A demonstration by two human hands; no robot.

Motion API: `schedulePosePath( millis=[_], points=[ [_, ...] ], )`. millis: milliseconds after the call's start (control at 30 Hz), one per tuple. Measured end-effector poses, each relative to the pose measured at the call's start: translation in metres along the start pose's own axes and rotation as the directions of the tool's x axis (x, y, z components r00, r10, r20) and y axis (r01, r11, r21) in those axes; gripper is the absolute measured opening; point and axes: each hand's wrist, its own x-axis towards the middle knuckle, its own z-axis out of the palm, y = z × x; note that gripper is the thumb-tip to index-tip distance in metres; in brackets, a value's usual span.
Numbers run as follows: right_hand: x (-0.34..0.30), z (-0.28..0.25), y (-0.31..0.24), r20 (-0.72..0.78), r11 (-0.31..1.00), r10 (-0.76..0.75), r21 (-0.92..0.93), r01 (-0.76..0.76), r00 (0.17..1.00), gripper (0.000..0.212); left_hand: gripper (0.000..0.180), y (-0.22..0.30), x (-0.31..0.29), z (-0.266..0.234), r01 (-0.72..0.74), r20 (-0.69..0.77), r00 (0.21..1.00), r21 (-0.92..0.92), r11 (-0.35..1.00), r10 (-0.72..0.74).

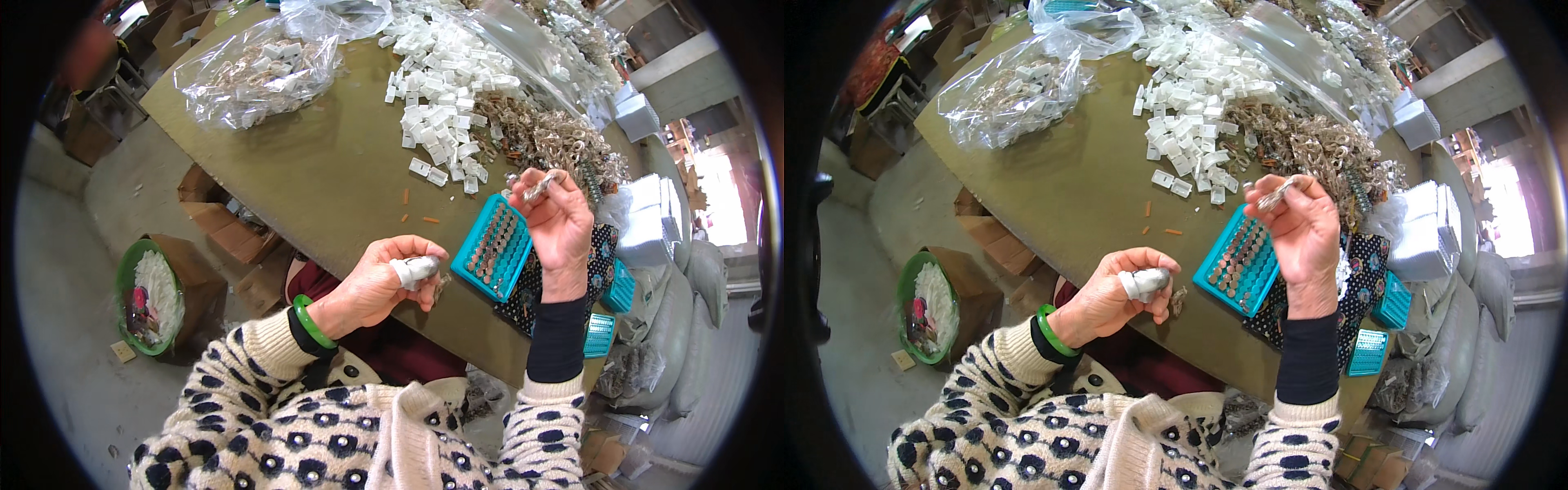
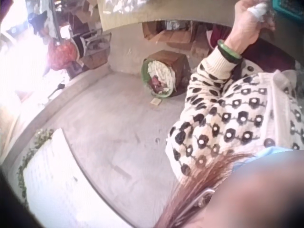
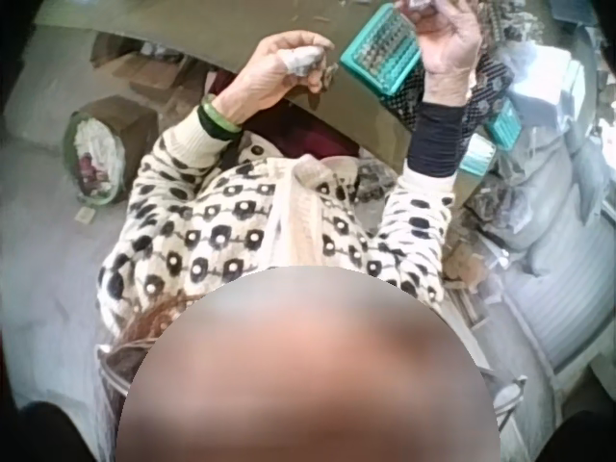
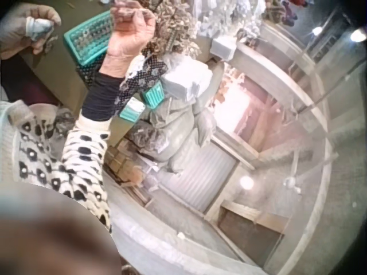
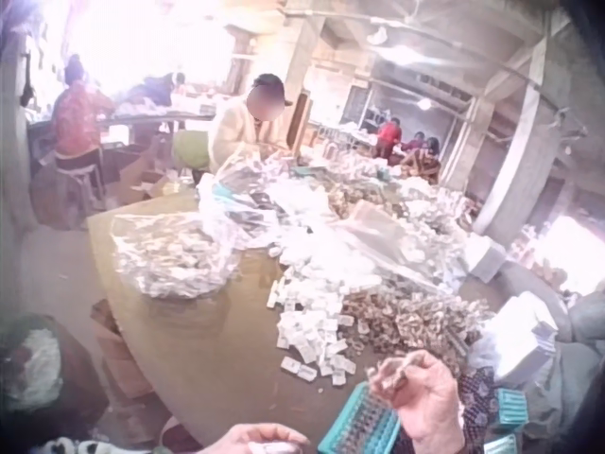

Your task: The person repeatedly picks small white plastic housings and metal contacts from a table, inserts the contacts into the housings, and places the assembled units into a blue tray. The process is continuous and repetitive, with the person handling items one at a time.

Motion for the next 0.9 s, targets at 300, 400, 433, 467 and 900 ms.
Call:
schedulePosePath(
  millis=[300, 400, 433, 467, 900],
  points=[
    [-0.057, 0.056, 0.047, 0.123, 0.964, 0.087, 0.24, -0.115, 0.989, 0.012, 0.032, 0.025, -0.002, 0.028, -0.23, 0.019, 0.973, 0.142, 0.963, 0.23],
    [-0.063, 0.056, 0.054, 0.124, 0.962, 0.092, 0.245, -0.121, 0.988, 0.013, 0.02, 0.027, -0.007, 0.031, -0.203, -0.019, 0.976, 0.271, 0.941, 0.217],
    [-0.064, 0.055, 0.055, 0.113, 0.96, 0.095, 0.252, -0.121, 0.989, 0.014, 0.02, 0.027, -0.009, 0.031, -0.202, -0.034, 0.973, 0.334, 0.921, 0.226],
    [-0.065, 0.054, 0.056, 0.108, 0.958, 0.093, 0.26, -0.118, 0.99, 0.015, 0.019, 0.028, -0.011, 0.03, -0.202, -0.047, 0.97, 0.391, 0.898, 0.239],
    [-0.084, 0.09, 0.05, 0.197, 0.3, -0.172, -0.923, 0.242, 0.965, 0.011, 0.025, 0.028, -0.014, 0.014, -0.583, 0.403, 0.683, 0.803, 0.122, 0.609]
  ],
)
